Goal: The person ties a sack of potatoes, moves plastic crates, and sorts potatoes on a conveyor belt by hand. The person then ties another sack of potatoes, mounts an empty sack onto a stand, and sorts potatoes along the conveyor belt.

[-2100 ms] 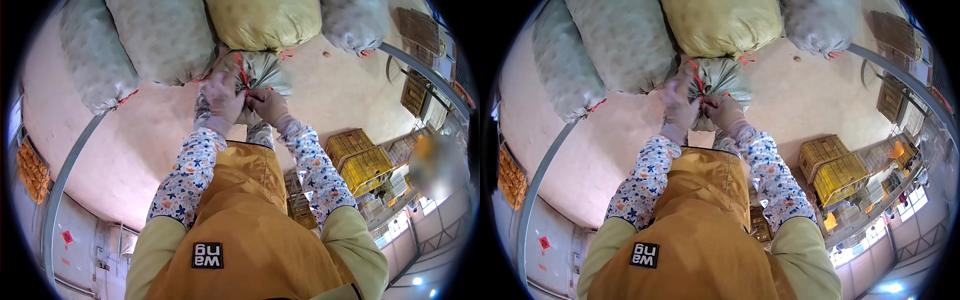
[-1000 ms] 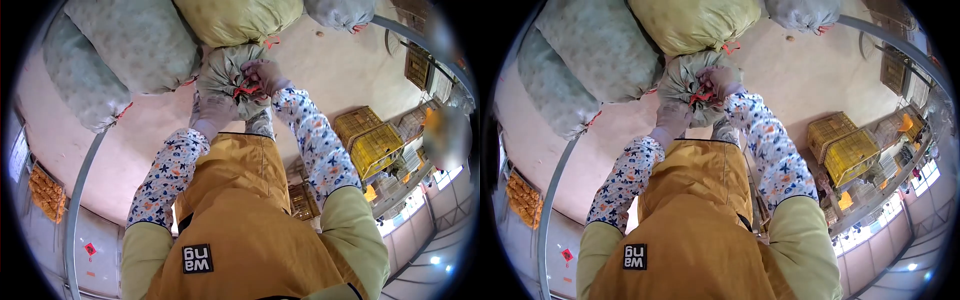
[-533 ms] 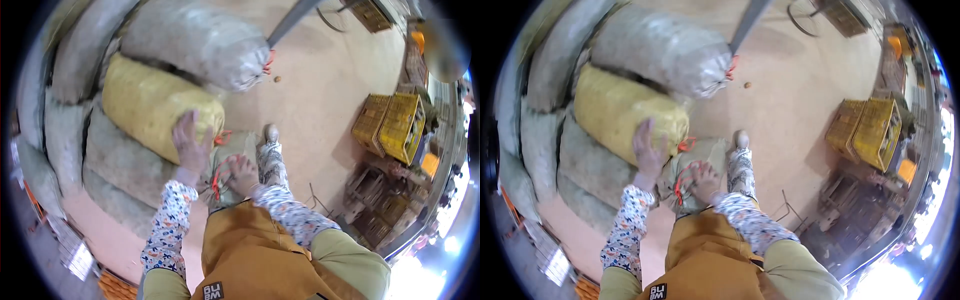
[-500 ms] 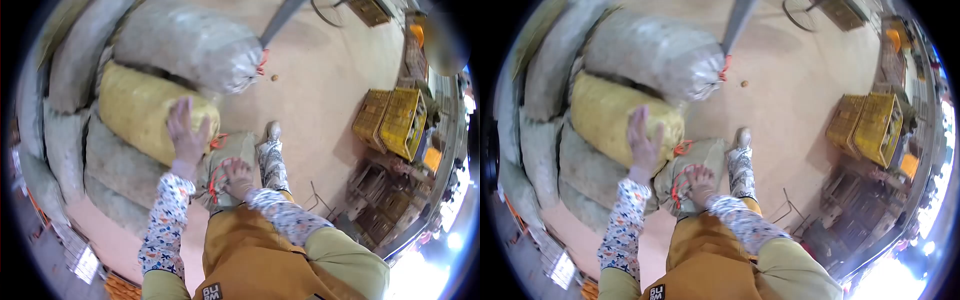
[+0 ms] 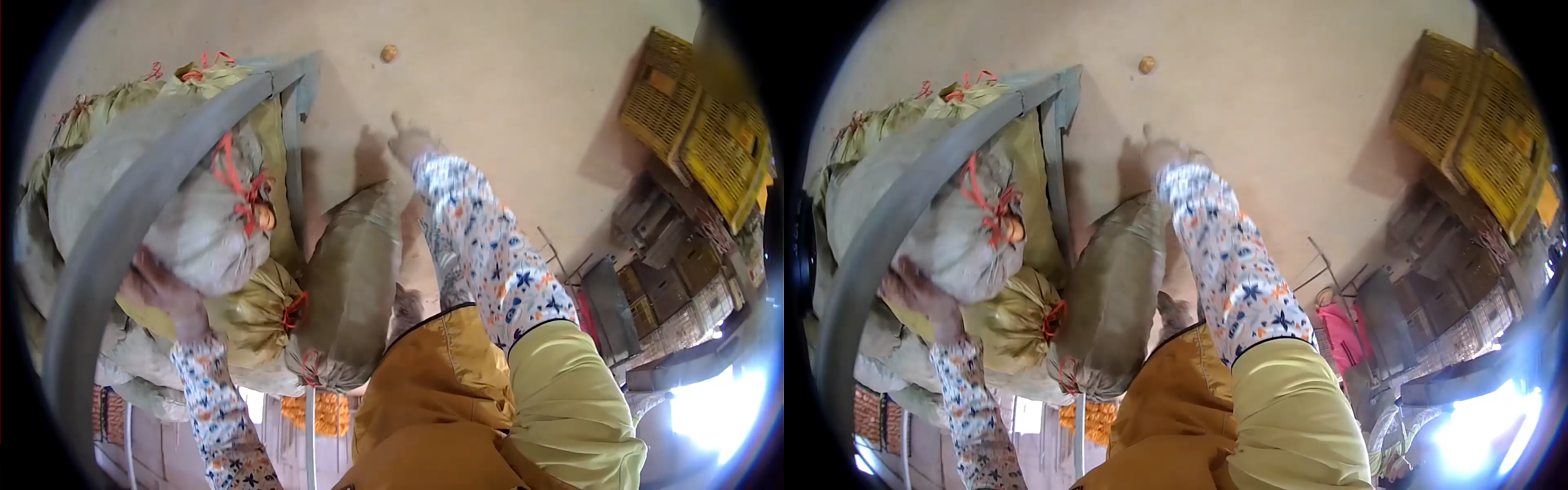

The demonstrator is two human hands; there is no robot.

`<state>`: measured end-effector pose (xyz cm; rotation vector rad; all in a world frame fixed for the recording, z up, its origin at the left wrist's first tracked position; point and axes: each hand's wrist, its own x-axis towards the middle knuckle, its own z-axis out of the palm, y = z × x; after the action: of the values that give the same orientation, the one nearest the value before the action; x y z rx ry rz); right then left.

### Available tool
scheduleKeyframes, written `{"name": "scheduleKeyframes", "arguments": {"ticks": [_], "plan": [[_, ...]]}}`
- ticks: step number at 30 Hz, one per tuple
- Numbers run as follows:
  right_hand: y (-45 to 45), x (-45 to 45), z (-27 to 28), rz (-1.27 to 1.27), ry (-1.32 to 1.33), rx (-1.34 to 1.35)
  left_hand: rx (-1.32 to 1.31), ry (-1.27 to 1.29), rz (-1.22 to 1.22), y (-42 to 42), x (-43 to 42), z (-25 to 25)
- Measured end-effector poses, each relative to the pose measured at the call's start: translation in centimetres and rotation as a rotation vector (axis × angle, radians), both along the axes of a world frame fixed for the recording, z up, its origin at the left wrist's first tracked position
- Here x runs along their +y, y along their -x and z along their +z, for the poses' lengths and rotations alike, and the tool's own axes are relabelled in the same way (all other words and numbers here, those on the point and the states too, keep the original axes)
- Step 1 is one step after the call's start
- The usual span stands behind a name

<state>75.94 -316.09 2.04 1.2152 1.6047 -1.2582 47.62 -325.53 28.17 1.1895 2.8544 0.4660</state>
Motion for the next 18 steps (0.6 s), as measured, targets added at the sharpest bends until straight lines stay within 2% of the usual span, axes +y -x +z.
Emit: {"name": "scheduleKeyframes", "arguments": {"ticks": [1, 2, 4, 5, 6, 7, 8, 10, 11, 12, 13, 14, 15, 16, 17, 18], "plan": [[1.3, 1.8, -3.4, -0.062, 0.016, -0.030, 0.205, 0.147, -0.179, 2.0, -2.7, -0.7], [2.5, 3.1, -6.3, -0.089, -0.084, -0.014, 0.414, 0.285, -0.355, 3.6, -5.8, -0.9], [4.8, 6.1, -10.2, -0.127, -0.264, -0.010, 0.364, 0.249, -0.276, 3.4, -7.4, -0.1], [5.6, 7.0, -12.2, -0.144, -0.337, -0.026, 0.233, 0.150, -0.252, 3.3, -7.6, 0.3], [5.3, 7.2, -16.9, -0.068, -0.419, 0.075, 0.101, 0.054, -0.221, 3.4, -7.9, 0.9], [5.0, 6.9, -20.9, 0.000, -0.500, 0.180, 0.205, 0.196, -0.348, 4.4, -9.1, 1.7], [5.5, 5.7, -23.0, 0.010, -0.467, 0.195, 0.151, 0.096, -0.387, 3.3, -8.2, 0.9], [5.9, 4.2, -24.8, 0.035, -0.287, 0.181, 0.389, 0.287, -0.618, 1.1, -4.9, 0.2], [5.7, 3.9, -25.0, 0.045, -0.206, 0.165, 0.386, 0.415, -0.688, 1.7, -5.0, 1.0], [5.4, 3.7, -25.5, 0.052, -0.129, 0.142, 0.373, 0.427, -0.692, 1.9, -5.2, 1.0], [3.6, -1.6, -30.1, -0.099, 0.042, 0.236, 0.401, 0.412, -0.655, 1.9, -5.2, 0.7], [2.9, -5.1, -26.9, -0.014, -0.137, 0.206, 0.432, 0.389, -0.618, 1.7, -5.0, 0.5], [2.3, -7.5, -22.4, -0.177, -0.026, 0.145, 0.270, 0.250, -0.555, 1.2, -4.2, -0.3], [-1.7, -12.3, -24.5, -0.011, 0.086, 0.784, 0.053, -0.050, -0.263, 2.0, -5.0, -0.5], [-2.2, -13.4, -17.4, -0.629, 0.568, 0.605, 0.160, -0.003, -0.503, 4.8, -5.7, 0.0], [-4.2, -11.0, -10.9, -0.156, 0.563, 0.441, 0.280, 0.036, -0.738, 6.5, -5.7, 0.4]]}}
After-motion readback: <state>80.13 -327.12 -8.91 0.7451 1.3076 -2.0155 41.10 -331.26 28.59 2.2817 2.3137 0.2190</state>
